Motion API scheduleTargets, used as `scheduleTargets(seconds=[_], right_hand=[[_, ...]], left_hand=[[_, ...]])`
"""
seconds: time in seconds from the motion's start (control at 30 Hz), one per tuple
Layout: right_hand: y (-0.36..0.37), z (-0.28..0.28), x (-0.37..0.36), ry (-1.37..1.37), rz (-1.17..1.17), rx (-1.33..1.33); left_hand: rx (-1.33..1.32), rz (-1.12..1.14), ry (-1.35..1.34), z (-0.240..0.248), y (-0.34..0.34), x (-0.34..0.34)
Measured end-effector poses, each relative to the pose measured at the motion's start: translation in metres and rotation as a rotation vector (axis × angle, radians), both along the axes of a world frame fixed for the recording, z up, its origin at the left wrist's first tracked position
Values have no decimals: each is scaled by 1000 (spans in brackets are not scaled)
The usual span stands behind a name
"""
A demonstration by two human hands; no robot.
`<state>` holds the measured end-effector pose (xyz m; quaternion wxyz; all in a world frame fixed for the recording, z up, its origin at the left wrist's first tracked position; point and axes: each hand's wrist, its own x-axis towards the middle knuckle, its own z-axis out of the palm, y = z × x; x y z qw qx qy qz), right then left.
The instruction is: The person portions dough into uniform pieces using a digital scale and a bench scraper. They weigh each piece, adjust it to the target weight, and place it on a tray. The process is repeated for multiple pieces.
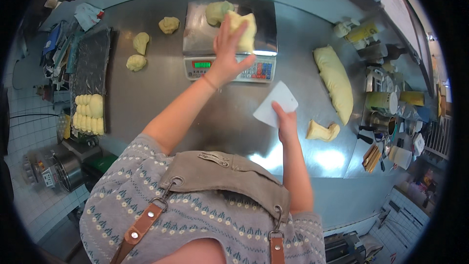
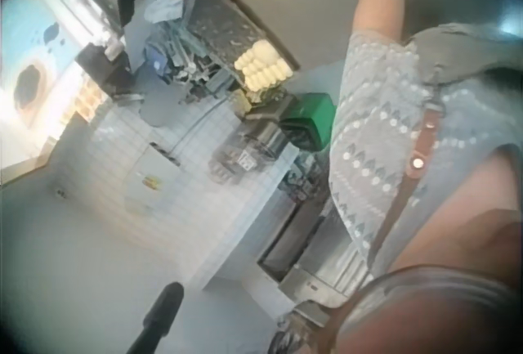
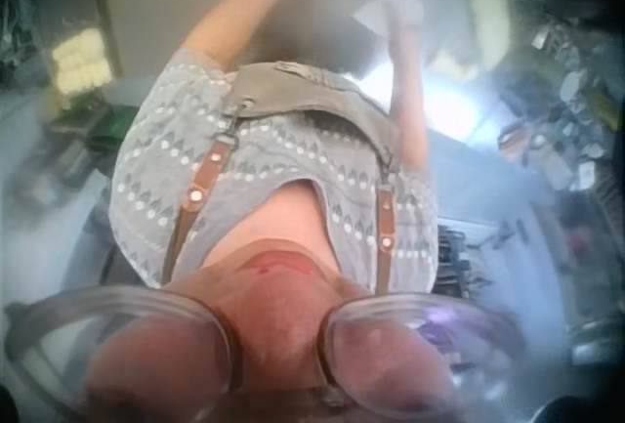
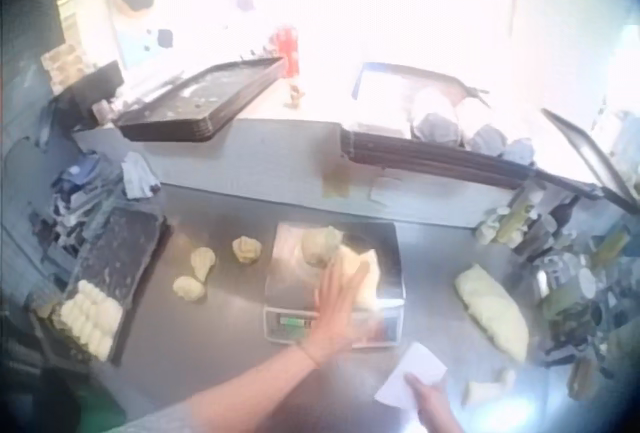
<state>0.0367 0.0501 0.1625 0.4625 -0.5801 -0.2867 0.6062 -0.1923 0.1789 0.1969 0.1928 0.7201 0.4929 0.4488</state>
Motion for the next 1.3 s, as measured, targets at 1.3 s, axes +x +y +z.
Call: scheduleTargets(seconds=[1.3], right_hand=[[-218,-47,123,-1556,339,144]], left_hand=[[-688,257,349,-173,-192,-178]])
